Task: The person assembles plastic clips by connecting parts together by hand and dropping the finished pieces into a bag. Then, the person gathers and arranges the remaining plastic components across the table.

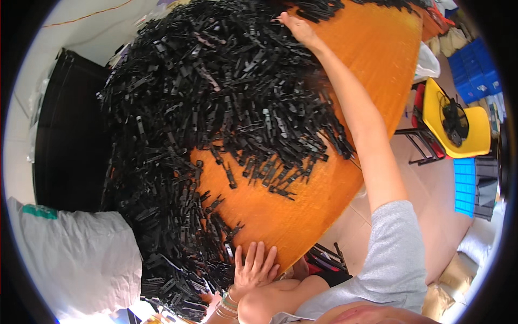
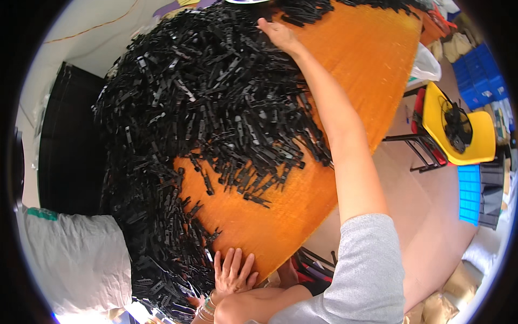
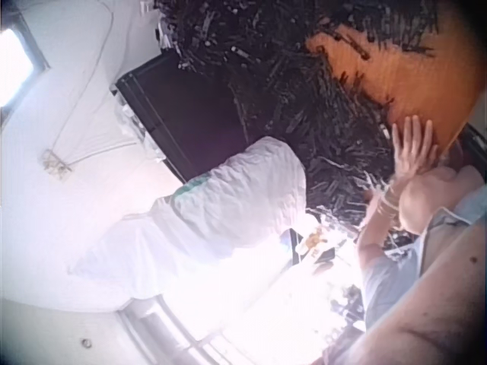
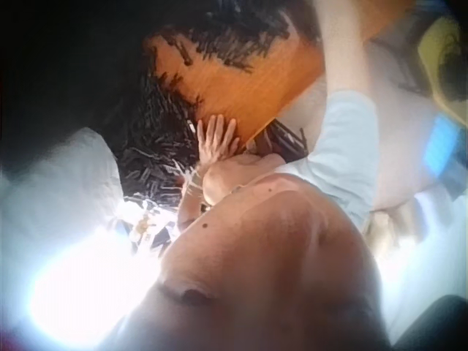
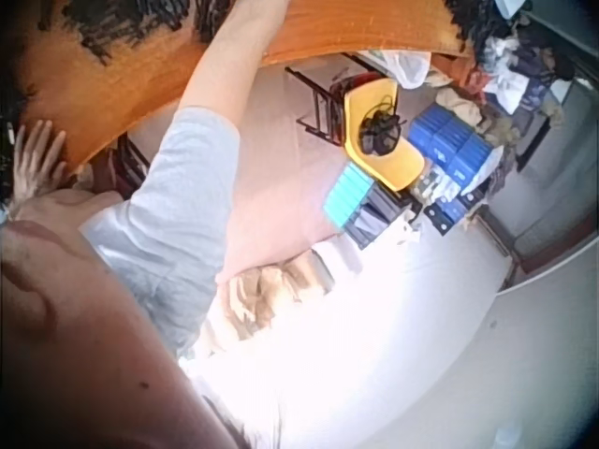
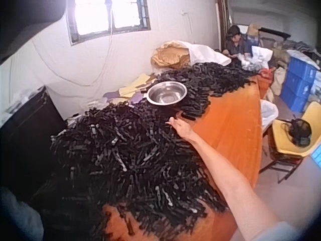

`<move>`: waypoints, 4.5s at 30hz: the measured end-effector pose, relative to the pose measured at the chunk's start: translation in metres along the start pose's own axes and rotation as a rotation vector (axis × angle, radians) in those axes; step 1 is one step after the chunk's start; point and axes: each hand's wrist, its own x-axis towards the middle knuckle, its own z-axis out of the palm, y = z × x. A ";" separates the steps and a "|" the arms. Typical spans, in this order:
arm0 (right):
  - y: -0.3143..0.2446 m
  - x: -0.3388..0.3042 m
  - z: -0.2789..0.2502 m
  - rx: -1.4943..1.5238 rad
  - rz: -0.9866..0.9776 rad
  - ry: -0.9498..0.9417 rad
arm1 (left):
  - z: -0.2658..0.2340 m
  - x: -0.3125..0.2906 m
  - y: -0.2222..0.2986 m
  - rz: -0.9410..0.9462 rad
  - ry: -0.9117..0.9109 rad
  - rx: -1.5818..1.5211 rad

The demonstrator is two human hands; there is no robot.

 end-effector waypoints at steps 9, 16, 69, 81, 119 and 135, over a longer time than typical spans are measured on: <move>-0.016 -0.044 0.009 0.254 -0.039 -0.019 | -0.008 0.003 0.005 0.027 -0.118 0.023; -0.021 -0.067 0.004 0.306 0.020 -0.087 | -0.028 0.051 0.001 0.179 0.030 -0.029; -0.229 -0.239 0.019 0.236 -0.210 -0.233 | -0.013 0.086 -0.002 0.287 0.400 -0.308; -0.094 -0.155 0.007 -0.306 0.003 0.300 | -0.013 -0.013 0.032 0.188 0.192 -0.083; -0.128 -0.153 0.126 -0.013 -0.075 0.272 | 0.019 -0.006 0.023 -0.218 0.359 -0.068; -0.066 -0.118 0.139 -0.053 -0.198 0.556 | 0.019 -0.002 0.022 -0.140 0.661 -0.082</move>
